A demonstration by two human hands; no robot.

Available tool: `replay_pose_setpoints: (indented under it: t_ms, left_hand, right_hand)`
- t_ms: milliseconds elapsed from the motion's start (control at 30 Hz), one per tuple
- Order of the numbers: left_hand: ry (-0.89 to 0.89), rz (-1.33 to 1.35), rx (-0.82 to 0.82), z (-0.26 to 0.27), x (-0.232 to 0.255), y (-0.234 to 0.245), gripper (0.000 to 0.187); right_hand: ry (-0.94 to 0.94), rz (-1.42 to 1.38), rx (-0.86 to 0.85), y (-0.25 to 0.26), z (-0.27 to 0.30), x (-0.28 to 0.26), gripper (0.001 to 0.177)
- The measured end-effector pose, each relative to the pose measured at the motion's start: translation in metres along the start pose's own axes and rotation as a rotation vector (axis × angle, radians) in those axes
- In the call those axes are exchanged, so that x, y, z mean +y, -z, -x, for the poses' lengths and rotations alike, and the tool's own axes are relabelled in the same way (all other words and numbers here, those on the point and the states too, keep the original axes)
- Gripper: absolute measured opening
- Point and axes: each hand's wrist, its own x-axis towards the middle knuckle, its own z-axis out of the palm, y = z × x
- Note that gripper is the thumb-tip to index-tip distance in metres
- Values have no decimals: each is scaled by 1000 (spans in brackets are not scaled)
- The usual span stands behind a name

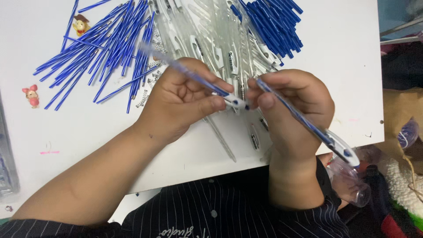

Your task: The person assembles pens by hand, inserting blue ink refills into white barrels and securing the components together.

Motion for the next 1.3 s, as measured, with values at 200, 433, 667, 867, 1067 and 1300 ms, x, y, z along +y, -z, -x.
replay_pose_setpoints:
  t_ms: [200, 433, 667, 867, 1067, 1300]
  left_hand:
    - [-127, -115, 117, 0, 3, -3, 34]
    - [-34, -92, -15, 2, 5, -4, 30]
    - [377, 70, -309, 1, 3, 6, 53]
    - [359, -19, -230, 0, 10, -3, 21]
    - [334, 263, -7, 0, -3, 5, 21]
    - [276, 203, -77, 1, -1, -1, 17]
  right_hand:
    - [-42, 203, 90, -11, -3, -13, 31]
    - [-44, -42, -10, 9, -4, 2, 14]
    - [-185, -140, -55, 9, -9, -6, 16]
    - [-163, 40, 49, 10, -10, -2, 52]
    - [-162, -88, -68, 14, 4, 3, 83]
    - [39, 181, -244, -2, 5, -10, 26]
